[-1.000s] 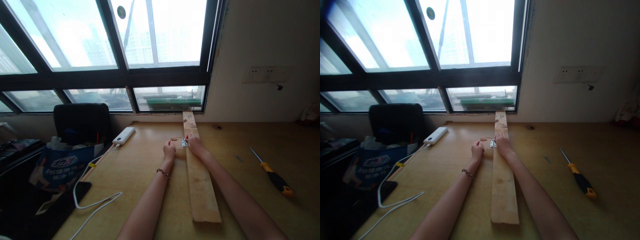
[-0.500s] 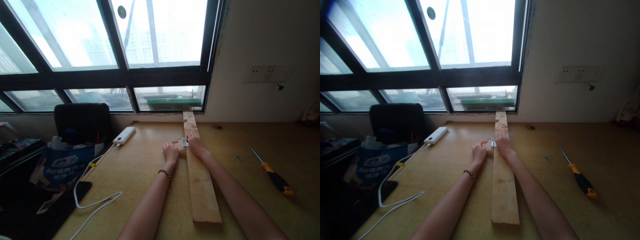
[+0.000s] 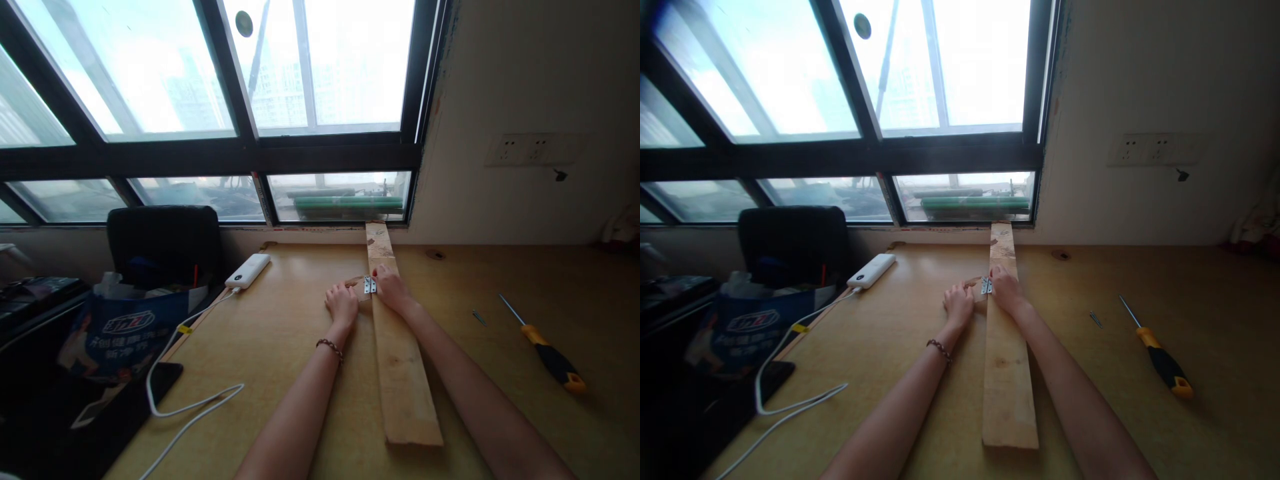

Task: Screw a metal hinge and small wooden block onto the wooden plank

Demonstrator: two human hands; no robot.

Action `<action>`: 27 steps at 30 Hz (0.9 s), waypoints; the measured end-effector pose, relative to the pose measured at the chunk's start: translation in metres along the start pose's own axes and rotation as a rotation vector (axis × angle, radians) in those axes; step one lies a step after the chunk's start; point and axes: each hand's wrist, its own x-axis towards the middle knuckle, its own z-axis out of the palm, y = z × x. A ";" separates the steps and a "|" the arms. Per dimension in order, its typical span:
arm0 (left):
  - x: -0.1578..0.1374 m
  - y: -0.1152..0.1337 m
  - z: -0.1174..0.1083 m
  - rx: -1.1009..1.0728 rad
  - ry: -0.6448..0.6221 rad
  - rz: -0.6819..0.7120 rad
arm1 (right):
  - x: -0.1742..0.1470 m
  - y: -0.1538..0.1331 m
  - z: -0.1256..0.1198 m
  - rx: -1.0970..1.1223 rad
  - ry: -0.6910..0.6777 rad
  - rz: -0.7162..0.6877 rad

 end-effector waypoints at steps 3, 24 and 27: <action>-0.001 0.001 -0.002 -0.063 0.045 0.002 | 0.001 0.004 0.000 0.123 0.031 0.026; 0.001 0.001 -0.001 -0.285 0.069 0.093 | 0.003 0.017 -0.024 0.783 0.374 0.382; 0.001 0.000 -0.002 -0.319 0.108 0.080 | -0.014 0.014 -0.058 0.668 0.431 0.411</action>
